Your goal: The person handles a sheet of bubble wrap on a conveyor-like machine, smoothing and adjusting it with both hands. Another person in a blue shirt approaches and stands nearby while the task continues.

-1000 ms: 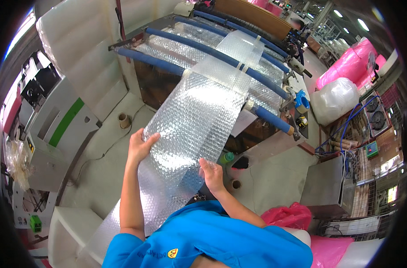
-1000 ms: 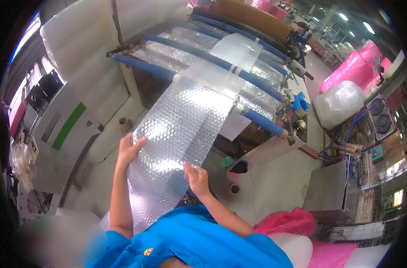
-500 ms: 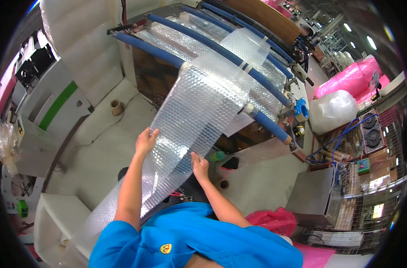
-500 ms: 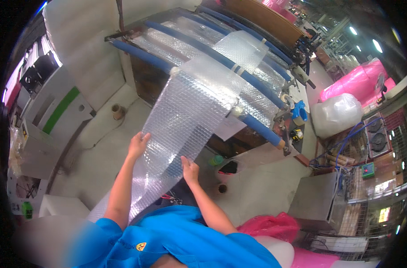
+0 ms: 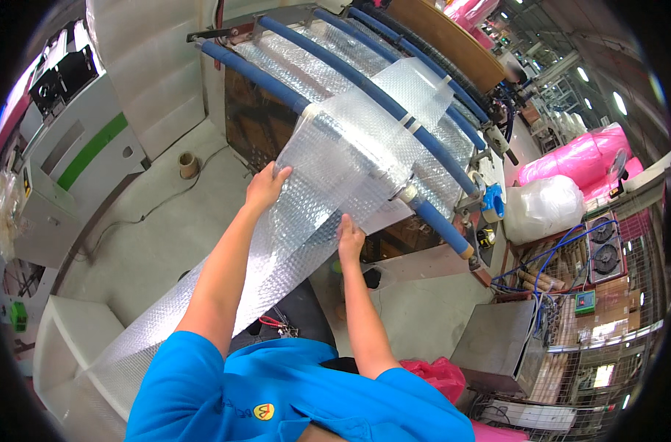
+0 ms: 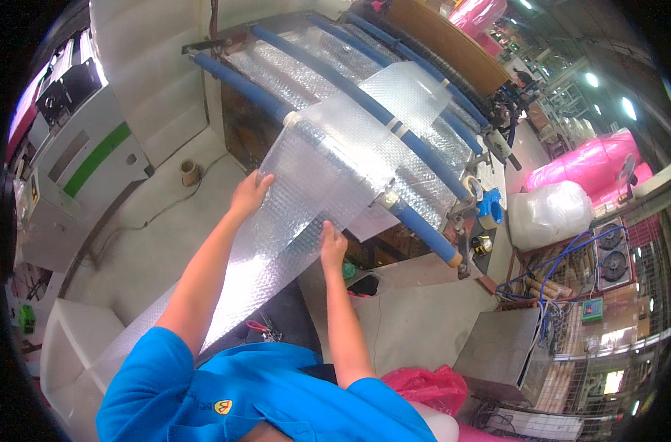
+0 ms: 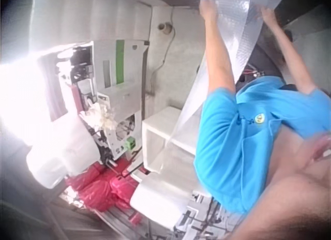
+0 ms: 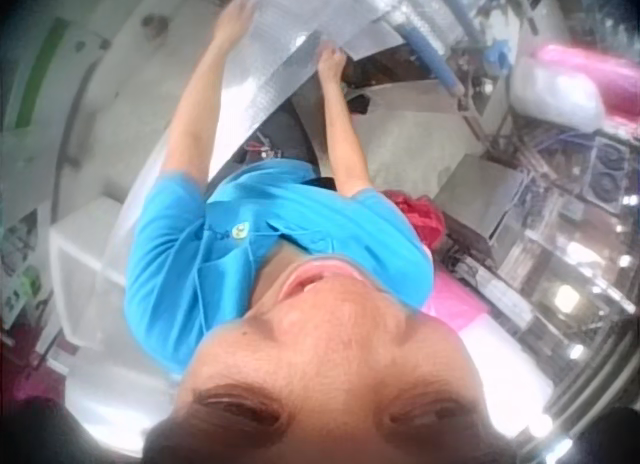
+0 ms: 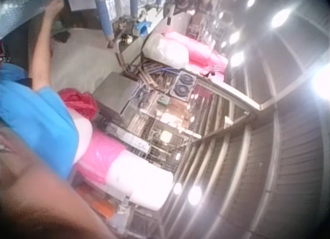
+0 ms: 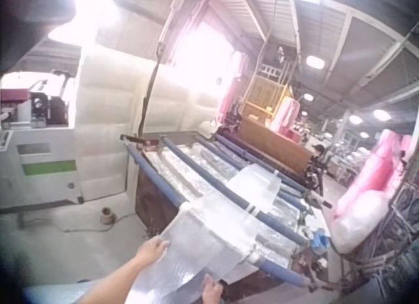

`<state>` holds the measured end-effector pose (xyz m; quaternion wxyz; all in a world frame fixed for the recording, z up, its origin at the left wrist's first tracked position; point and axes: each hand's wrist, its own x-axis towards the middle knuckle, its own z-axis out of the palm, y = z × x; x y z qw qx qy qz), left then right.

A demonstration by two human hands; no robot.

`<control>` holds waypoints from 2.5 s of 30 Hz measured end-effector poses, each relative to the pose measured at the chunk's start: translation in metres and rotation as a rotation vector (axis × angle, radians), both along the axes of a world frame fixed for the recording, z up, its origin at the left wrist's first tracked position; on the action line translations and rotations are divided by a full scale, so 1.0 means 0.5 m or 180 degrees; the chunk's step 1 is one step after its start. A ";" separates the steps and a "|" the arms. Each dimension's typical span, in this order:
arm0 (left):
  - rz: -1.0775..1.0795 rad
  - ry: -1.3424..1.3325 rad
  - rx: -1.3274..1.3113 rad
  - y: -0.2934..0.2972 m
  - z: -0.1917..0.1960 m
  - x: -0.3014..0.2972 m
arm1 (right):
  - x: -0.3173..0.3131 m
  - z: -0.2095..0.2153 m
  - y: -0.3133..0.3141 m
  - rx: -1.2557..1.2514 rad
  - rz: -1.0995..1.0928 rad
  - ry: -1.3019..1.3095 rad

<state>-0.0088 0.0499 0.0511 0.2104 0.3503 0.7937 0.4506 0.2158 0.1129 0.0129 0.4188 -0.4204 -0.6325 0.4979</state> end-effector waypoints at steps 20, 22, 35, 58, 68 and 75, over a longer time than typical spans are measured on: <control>0.0064 0.0004 -0.0663 -0.217 0.009 0.014 | 0.002 -0.043 -0.190 -0.0825 0.0167 -0.0293; 0.0212 0.0048 -0.0346 -0.260 0.060 0.017 | 0.008 0.012 -0.235 -0.0889 0.0222 -0.0211; 0.0039 -0.0294 0.0084 -0.239 -0.015 0.010 | 0.017 -0.007 -0.230 -0.0581 0.0201 -0.0026; 0.0096 -0.0090 0.0388 -0.122 -0.149 0.020 | 0.003 -0.139 -0.112 0.0149 -0.0411 -0.1268; 0.0003 -0.0119 0.0432 -0.116 -0.150 0.017 | 0.002 -0.132 -0.113 -0.0012 -0.0436 -0.1438; -0.0086 -0.0390 0.0168 -0.131 -0.159 0.019 | 0.010 -0.133 -0.132 0.0055 -0.0443 -0.1437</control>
